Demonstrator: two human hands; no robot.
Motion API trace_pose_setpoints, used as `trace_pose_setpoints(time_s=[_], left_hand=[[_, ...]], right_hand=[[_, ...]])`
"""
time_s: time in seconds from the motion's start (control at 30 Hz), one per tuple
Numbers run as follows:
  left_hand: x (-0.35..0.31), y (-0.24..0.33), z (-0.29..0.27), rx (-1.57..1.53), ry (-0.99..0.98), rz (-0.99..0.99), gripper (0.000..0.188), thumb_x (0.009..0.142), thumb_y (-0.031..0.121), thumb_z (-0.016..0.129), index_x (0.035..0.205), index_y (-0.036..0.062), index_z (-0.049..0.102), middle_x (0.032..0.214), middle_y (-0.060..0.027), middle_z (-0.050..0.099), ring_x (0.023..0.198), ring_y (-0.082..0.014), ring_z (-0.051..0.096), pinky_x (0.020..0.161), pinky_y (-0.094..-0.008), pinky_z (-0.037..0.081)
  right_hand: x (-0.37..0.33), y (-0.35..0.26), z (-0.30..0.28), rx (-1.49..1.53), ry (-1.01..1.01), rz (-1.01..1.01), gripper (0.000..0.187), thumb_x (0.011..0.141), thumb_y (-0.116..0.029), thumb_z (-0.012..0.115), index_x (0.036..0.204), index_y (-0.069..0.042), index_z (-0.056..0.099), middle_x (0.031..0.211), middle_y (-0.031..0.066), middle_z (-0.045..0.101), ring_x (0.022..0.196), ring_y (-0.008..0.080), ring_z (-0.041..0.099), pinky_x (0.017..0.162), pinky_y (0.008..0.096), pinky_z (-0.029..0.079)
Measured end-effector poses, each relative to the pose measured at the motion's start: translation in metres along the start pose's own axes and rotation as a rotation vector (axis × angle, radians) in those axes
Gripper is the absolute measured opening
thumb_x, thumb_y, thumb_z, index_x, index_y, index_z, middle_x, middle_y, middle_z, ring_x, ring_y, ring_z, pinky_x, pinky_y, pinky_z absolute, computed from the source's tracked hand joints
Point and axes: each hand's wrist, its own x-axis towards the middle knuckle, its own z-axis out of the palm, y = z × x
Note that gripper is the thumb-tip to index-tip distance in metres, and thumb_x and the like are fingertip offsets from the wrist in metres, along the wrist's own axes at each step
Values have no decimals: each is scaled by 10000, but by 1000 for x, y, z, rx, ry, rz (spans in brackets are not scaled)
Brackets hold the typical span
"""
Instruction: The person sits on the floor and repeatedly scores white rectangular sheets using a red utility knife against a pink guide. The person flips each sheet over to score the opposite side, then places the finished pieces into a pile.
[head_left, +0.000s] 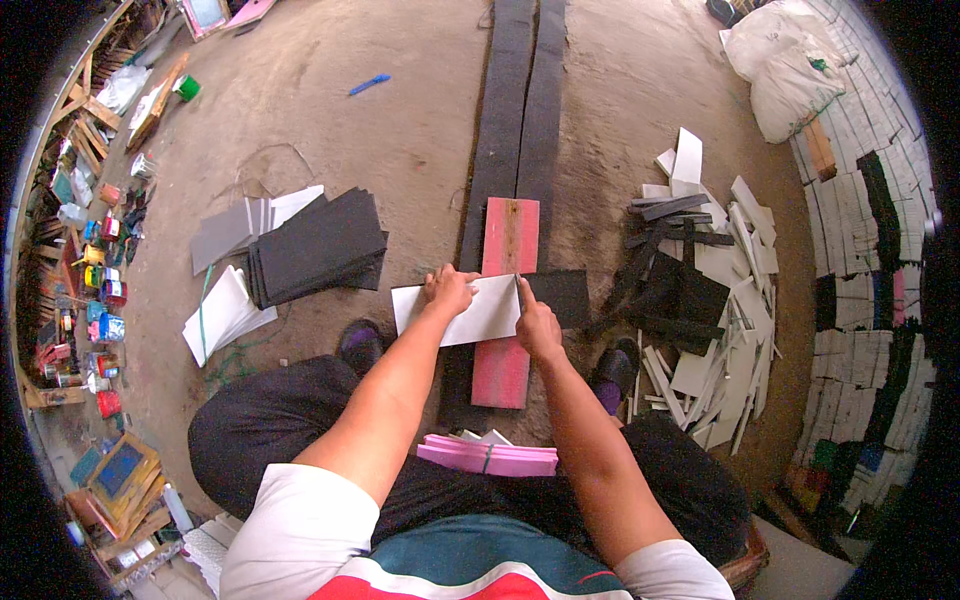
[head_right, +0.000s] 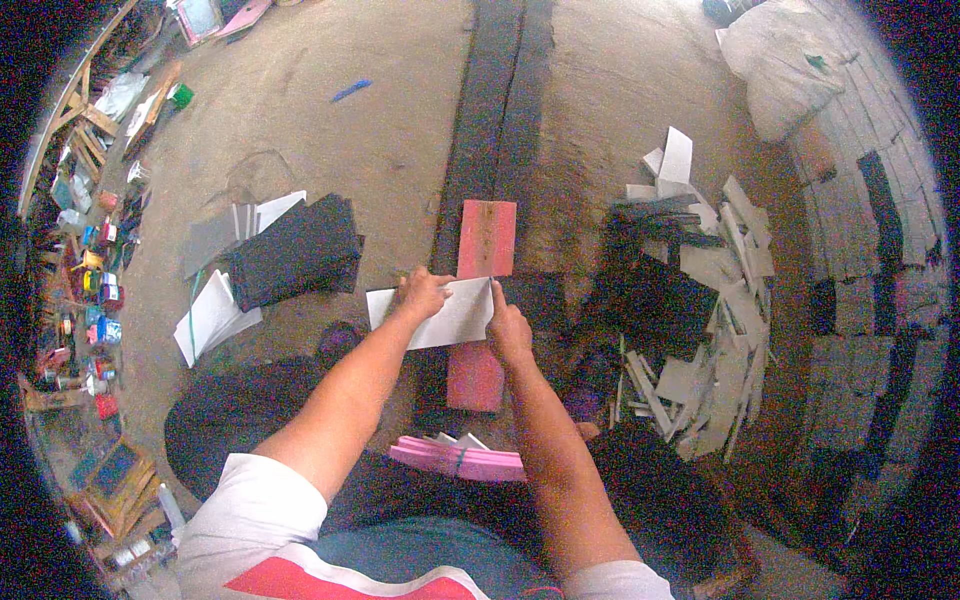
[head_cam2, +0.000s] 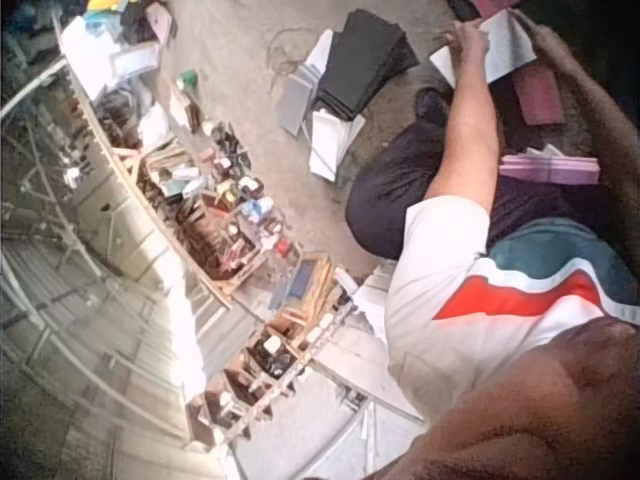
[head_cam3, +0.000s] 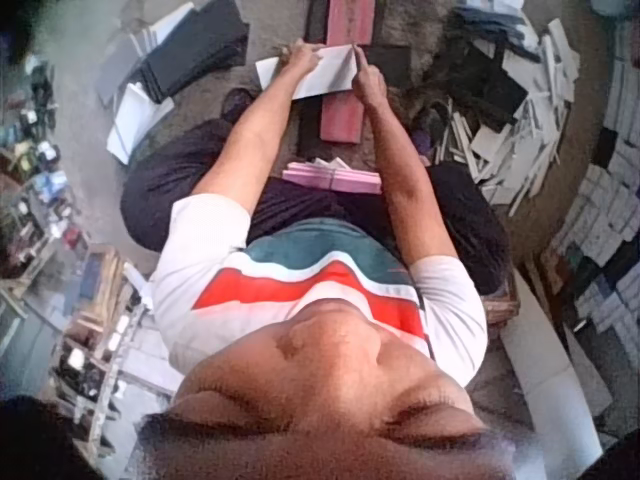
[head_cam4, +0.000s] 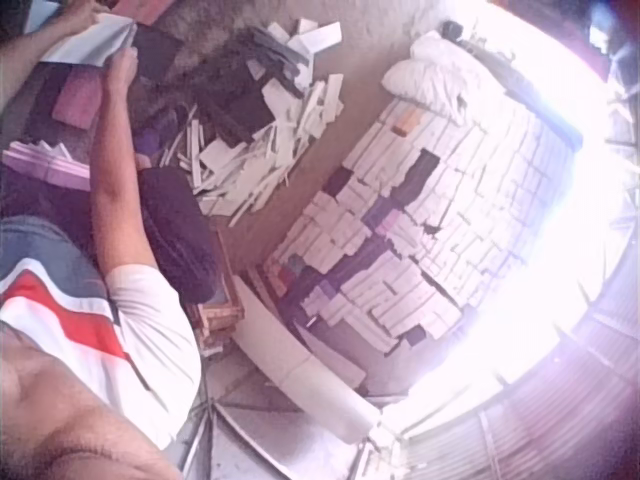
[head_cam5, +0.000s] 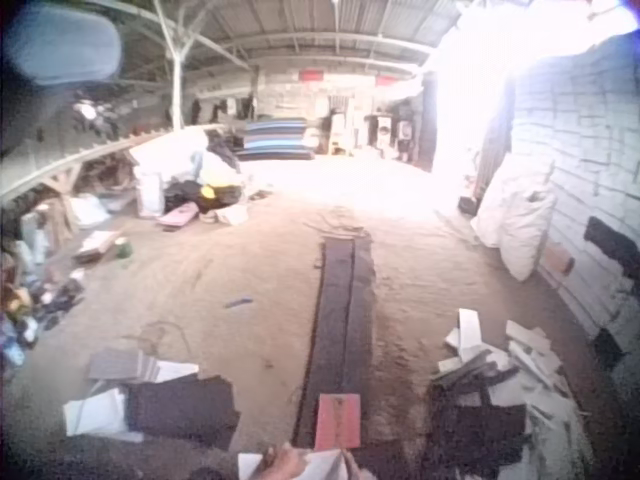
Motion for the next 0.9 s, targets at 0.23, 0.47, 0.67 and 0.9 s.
trace_pose_setpoints(time_s=[0.23,0.47,0.67,0.9], left_hand=[[-1,-2,3,-11,26,-4,337,906,397,719,1241,428,712,1256,-98,592,1270,-303,496,1086,-471,338],[3,5,0,2,1,-41,331,910,388,717,1239,423,714,1271,-91,598,1301,-286,486,1099,-487,326],[7,-4,6,1,-18,-79,336,909,389,719,1244,424,710,1300,-94,591,1312,-293,479,1128,-499,297],[1,8,-5,17,-29,-57,350,917,388,711,1266,410,702,1316,-89,590,1315,-286,477,1142,-502,287]], right_hand=[[10,-6,7,10,-28,18,735,942,-113,515,1600,-279,232,1100,277,680,985,447,700,829,550,569],[7,-8,4,-14,-92,71,626,988,-185,463,1581,-236,270,1083,282,694,959,447,706,817,555,568],[-48,-17,-1,5,-88,59,636,924,-146,490,1546,-156,356,1020,299,698,945,468,695,833,566,553],[-98,9,18,18,-115,107,687,890,-116,487,1558,-187,346,1005,306,695,925,485,688,824,578,544]])
